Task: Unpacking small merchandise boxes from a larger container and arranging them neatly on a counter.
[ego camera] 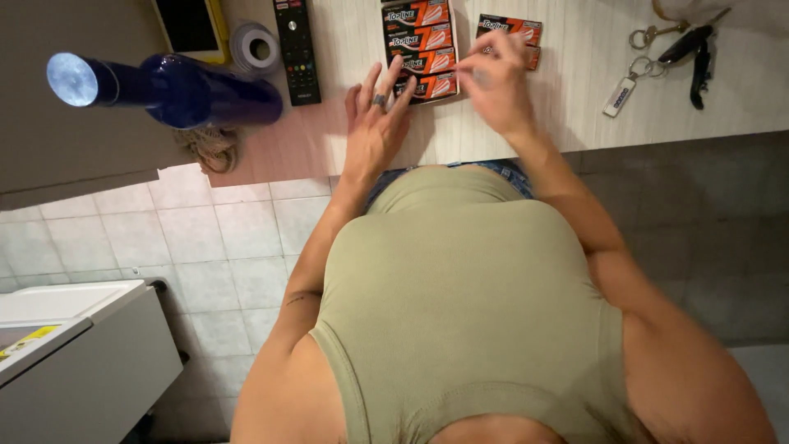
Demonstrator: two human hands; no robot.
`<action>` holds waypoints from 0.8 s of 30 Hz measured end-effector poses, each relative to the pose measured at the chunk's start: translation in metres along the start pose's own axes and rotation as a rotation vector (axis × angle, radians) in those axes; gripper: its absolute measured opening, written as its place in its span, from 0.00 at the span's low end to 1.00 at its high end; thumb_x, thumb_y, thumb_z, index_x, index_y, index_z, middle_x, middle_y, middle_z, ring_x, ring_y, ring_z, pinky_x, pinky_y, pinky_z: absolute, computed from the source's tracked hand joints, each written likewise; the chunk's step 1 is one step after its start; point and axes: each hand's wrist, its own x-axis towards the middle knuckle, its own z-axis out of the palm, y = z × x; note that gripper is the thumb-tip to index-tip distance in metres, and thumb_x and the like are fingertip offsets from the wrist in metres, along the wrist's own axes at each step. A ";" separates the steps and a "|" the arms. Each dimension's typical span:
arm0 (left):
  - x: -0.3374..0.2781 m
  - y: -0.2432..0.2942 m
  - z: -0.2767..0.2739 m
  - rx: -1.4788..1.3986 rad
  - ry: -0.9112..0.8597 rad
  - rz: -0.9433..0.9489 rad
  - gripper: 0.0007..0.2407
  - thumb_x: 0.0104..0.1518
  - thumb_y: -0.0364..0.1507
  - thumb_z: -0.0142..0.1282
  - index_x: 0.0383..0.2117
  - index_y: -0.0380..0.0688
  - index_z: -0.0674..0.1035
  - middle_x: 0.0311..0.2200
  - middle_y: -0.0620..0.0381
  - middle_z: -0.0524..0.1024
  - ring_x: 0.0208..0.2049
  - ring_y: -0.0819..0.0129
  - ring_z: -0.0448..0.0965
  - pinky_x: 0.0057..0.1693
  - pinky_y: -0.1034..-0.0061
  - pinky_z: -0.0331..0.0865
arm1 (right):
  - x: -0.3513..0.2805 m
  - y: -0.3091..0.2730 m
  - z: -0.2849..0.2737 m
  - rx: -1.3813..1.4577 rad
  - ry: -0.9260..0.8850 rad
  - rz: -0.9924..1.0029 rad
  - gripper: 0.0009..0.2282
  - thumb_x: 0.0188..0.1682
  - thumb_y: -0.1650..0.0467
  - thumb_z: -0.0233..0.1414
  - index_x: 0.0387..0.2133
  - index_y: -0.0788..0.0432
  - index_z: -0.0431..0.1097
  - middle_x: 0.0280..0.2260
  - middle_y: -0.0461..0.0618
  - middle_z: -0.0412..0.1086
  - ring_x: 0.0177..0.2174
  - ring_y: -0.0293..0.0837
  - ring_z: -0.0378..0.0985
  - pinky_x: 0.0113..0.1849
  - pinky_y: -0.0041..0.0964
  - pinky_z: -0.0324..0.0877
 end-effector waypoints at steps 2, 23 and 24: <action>0.001 0.001 0.000 -0.078 0.001 -0.006 0.18 0.63 0.22 0.62 0.59 0.53 0.74 0.71 0.60 0.56 0.71 0.52 0.59 0.67 0.50 0.55 | -0.007 0.013 -0.016 -0.055 0.083 0.162 0.04 0.49 0.78 0.67 0.35 0.60 0.81 0.39 0.50 0.67 0.43 0.51 0.67 0.48 0.45 0.57; 0.002 -0.006 0.007 -0.092 0.081 0.008 0.23 0.61 0.19 0.60 0.62 0.52 0.71 0.65 0.56 0.68 0.68 0.56 0.65 0.68 0.51 0.51 | -0.051 0.034 -0.046 0.435 0.344 0.459 0.09 0.48 0.89 0.62 0.35 0.68 0.77 0.33 0.58 0.77 0.31 0.44 0.77 0.36 0.31 0.78; 0.002 -0.005 0.003 -0.091 0.082 0.006 0.23 0.61 0.19 0.60 0.62 0.52 0.71 0.65 0.56 0.68 0.68 0.56 0.65 0.68 0.51 0.51 | -0.044 0.031 -0.040 0.436 0.342 0.457 0.09 0.48 0.89 0.62 0.35 0.68 0.77 0.33 0.58 0.77 0.31 0.44 0.77 0.36 0.31 0.78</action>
